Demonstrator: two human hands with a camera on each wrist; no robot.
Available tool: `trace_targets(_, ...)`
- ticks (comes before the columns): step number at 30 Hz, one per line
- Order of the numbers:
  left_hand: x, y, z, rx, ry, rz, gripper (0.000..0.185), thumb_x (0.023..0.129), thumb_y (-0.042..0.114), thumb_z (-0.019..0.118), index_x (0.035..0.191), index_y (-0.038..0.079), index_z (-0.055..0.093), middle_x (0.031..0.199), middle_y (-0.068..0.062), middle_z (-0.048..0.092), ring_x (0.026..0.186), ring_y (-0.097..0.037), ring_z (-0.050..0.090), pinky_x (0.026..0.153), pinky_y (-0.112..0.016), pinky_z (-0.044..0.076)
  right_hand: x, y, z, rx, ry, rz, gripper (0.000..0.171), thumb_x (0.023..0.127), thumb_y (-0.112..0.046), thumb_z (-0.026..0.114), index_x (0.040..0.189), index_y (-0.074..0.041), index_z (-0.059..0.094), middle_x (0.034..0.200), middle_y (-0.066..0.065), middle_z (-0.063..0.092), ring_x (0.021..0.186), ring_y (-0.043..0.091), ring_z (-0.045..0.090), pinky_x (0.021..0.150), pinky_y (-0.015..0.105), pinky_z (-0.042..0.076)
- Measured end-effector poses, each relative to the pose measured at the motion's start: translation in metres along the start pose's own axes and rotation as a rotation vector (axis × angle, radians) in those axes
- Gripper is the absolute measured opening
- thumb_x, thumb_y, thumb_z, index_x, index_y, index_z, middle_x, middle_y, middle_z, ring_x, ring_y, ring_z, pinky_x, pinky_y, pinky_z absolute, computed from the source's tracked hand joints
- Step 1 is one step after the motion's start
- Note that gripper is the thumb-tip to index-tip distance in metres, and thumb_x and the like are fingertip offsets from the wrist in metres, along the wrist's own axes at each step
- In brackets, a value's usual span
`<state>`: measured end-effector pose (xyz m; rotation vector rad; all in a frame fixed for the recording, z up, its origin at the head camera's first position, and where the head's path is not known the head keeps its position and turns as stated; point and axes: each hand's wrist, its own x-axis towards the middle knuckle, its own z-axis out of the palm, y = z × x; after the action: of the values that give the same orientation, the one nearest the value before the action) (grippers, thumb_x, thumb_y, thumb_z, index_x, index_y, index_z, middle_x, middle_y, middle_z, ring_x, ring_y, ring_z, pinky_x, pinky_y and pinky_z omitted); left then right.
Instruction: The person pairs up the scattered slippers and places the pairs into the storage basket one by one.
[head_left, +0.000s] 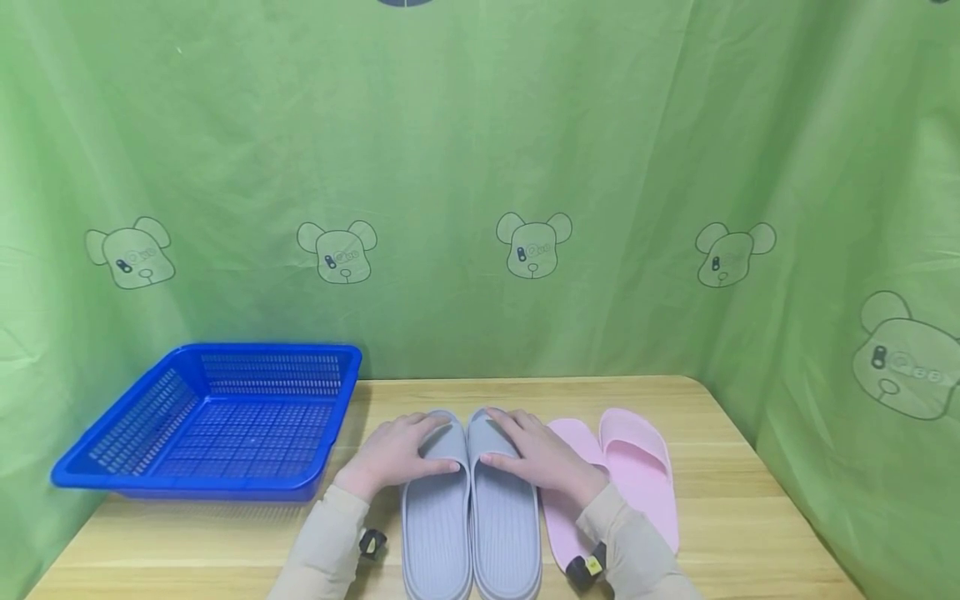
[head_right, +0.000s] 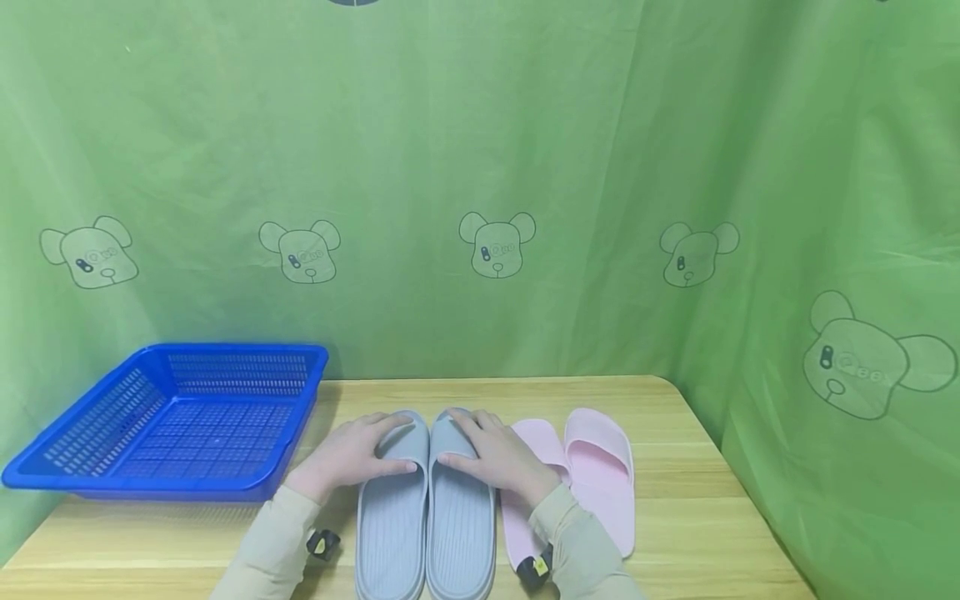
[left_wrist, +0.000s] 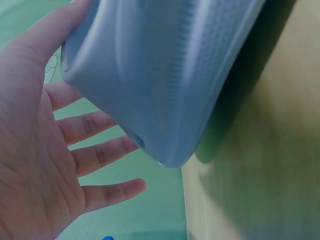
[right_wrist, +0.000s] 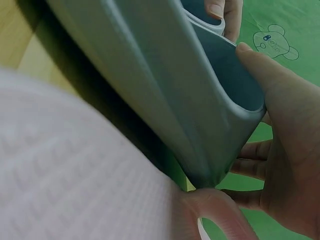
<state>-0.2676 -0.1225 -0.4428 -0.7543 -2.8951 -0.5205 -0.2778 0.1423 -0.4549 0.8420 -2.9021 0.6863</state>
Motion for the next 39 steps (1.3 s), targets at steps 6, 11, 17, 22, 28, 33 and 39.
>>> trace_targets(6,0.000,0.001,-0.005,0.011,0.021,0.002,0.081,0.077,0.074,0.061,0.140,0.024,0.052,0.135,-0.010,0.061,0.113,-0.032,0.063,0.092,-0.054,0.052,0.000,-0.003,-0.005,-0.005,0.005,-0.001,0.080,0.088,-0.065,0.055,0.154,-0.030,0.028,0.142,0.016,0.050,0.127,0.034,0.051,0.103,0.057,0.044)
trace_targets(11,-0.002,0.002,-0.009,0.016,0.044,0.007,0.081,0.076,0.073,0.063,0.139,0.024,0.052,0.135,-0.011,0.061,0.113,-0.034,0.063,0.093,-0.056,0.051,0.000,-0.003,-0.007,-0.017,0.021,0.005,0.082,0.087,-0.066,0.056,0.154,-0.029,0.028,0.143,0.017,0.049,0.128,0.036,0.050,0.104,0.059,0.043)
trace_targets(17,-0.003,0.004,-0.015,0.015,0.058,-0.001,0.082,0.075,0.072,0.064,0.140,0.024,0.052,0.137,-0.011,0.059,0.117,-0.035,0.061,0.096,-0.059,0.048,0.000,-0.005,-0.011,-0.020,0.034,0.002,0.082,0.086,-0.065,0.057,0.153,-0.026,0.030,0.143,0.016,0.049,0.129,0.037,0.049,0.105,0.059,0.042)
trace_targets(22,-0.004,0.004,-0.018,0.016,0.066,-0.006,0.083,0.074,0.071,0.065,0.140,0.023,0.052,0.140,-0.012,0.056,0.120,-0.036,0.059,0.099,-0.060,0.046,-0.001,-0.006,-0.014,-0.030,0.041,0.007,0.081,0.086,-0.066,0.057,0.153,-0.027,0.032,0.143,0.016,0.048,0.129,0.038,0.049,0.104,0.059,0.043)
trace_targets(28,-0.006,0.005,-0.022,0.015,0.084,-0.003,0.083,0.074,0.070,0.067,0.139,0.022,0.053,0.138,-0.013,0.058,0.115,-0.036,0.062,0.098,-0.058,0.048,-0.003,-0.007,-0.018,-0.037,0.058,0.014,0.082,0.086,-0.067,0.056,0.153,-0.029,0.030,0.143,0.017,0.048,0.128,0.039,0.050,0.103,0.060,0.043)
trace_targets(33,-0.007,0.005,-0.025,0.032,0.106,-0.004,0.083,0.073,0.070,0.067,0.139,0.023,0.053,0.137,-0.011,0.059,0.113,-0.036,0.063,0.095,-0.055,0.050,-0.004,-0.006,-0.022,-0.030,0.080,0.011,0.080,0.086,-0.067,0.056,0.153,-0.029,0.032,0.144,0.017,0.047,0.128,0.039,0.050,0.102,0.061,0.043)
trace_targets(39,-0.007,0.003,-0.027,0.066,0.117,-0.006,0.083,0.074,0.071,0.066,0.140,0.023,0.052,0.139,-0.009,0.058,0.117,-0.035,0.061,0.098,-0.056,0.048,-0.005,-0.006,-0.025,-0.033,0.089,0.016,0.081,0.086,-0.067,0.056,0.153,-0.028,0.032,0.146,0.016,0.045,0.130,0.040,0.048,0.103,0.062,0.042)
